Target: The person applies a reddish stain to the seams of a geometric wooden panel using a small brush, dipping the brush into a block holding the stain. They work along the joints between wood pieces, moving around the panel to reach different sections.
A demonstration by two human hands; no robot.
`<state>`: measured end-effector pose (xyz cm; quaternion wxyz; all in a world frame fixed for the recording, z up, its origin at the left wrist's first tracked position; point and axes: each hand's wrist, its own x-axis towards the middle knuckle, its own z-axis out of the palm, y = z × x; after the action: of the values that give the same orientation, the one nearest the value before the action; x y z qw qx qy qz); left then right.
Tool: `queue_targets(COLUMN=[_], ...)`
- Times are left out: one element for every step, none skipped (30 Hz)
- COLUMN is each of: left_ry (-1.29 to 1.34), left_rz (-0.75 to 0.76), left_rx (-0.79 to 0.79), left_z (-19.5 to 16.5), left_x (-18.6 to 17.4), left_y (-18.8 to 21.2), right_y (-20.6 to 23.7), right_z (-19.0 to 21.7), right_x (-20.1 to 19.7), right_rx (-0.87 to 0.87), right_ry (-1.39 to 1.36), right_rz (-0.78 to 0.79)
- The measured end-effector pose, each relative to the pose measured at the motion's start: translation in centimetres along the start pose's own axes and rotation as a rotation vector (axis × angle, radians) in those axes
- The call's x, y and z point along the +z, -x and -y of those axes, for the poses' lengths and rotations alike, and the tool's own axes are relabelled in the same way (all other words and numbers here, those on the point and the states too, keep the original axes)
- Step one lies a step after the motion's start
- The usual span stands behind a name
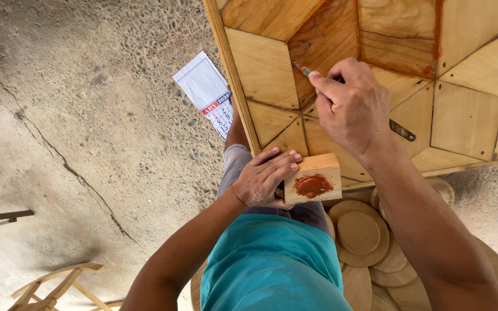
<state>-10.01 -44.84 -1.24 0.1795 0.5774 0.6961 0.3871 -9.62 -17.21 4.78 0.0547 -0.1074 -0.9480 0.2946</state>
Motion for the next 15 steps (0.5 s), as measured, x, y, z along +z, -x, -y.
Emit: queue_targets(left_ry=[0.004, 0.004, 0.006, 0.012, 0.014, 0.014, 0.014, 0.016, 0.018, 0.020, 0.023, 0.021, 0.018, 0.016, 0.017], left_rz=[-0.004, -0.010, -0.013, -0.005, 0.000, 0.004, 0.004, 0.005, 0.005, 0.002, 0.000, -0.004, -0.004, -0.002, 0.001], left_rx=[0.003, 0.004, 0.004, 0.000, -0.002, -0.007, -0.005, -0.002, -0.002, -0.007, -0.006, -0.003, -0.004, -0.005, -0.007], left_z=[0.0, 0.1, 0.0, 0.0, 0.0, 0.1, 0.1, 0.1, 0.1, 0.0, 0.1, 0.1, 0.1, 0.1, 0.0], left_x=[0.0, 0.1, 0.1, 0.1, 0.1, 0.1, 0.1, 0.1, 0.1, 0.1, 0.1, 0.1, 0.2, 0.2, 0.2], left_y=[0.0, -0.1, 0.0, 0.0, 0.0, 0.1, 0.1, 0.1, 0.1, 0.2, 0.2, 0.1, 0.1, 0.1, 0.1], right_y=[0.0, 0.1, 0.1, 0.2, 0.1, 0.0, 0.1, 0.1, 0.1, 0.2, 0.2, 0.4, 0.4, 0.4, 0.6], right_z=[0.0, 0.0, 0.0, 0.0, 0.2, 0.4, 0.7, 0.8, 0.9, 1.1, 1.0, 0.8, 0.6, 0.3, 0.2], right_x=[0.0, 0.1, 0.2, 0.2, 0.5, 0.8, 1.0, 1.2, 1.2, 1.2, 1.1, 0.8, 0.6, 0.3, 0.2], right_rx=[-0.003, 0.001, 0.006, 0.013, 0.008, 0.000, -0.004, -0.011, -0.022, -0.031, -0.009, 0.010, 0.023, 0.026, 0.031], right_ry=[-0.013, -0.032, -0.052, -0.071, -0.044, -0.019, 0.006, 0.023, 0.039, 0.055, -0.002, -0.058, -0.116, -0.081, -0.046], right_rz=[0.008, -0.012, -0.030, -0.050, -0.052, -0.053, -0.052, -0.046, -0.038, -0.031, -0.016, -0.006, 0.005, -0.036, -0.074])
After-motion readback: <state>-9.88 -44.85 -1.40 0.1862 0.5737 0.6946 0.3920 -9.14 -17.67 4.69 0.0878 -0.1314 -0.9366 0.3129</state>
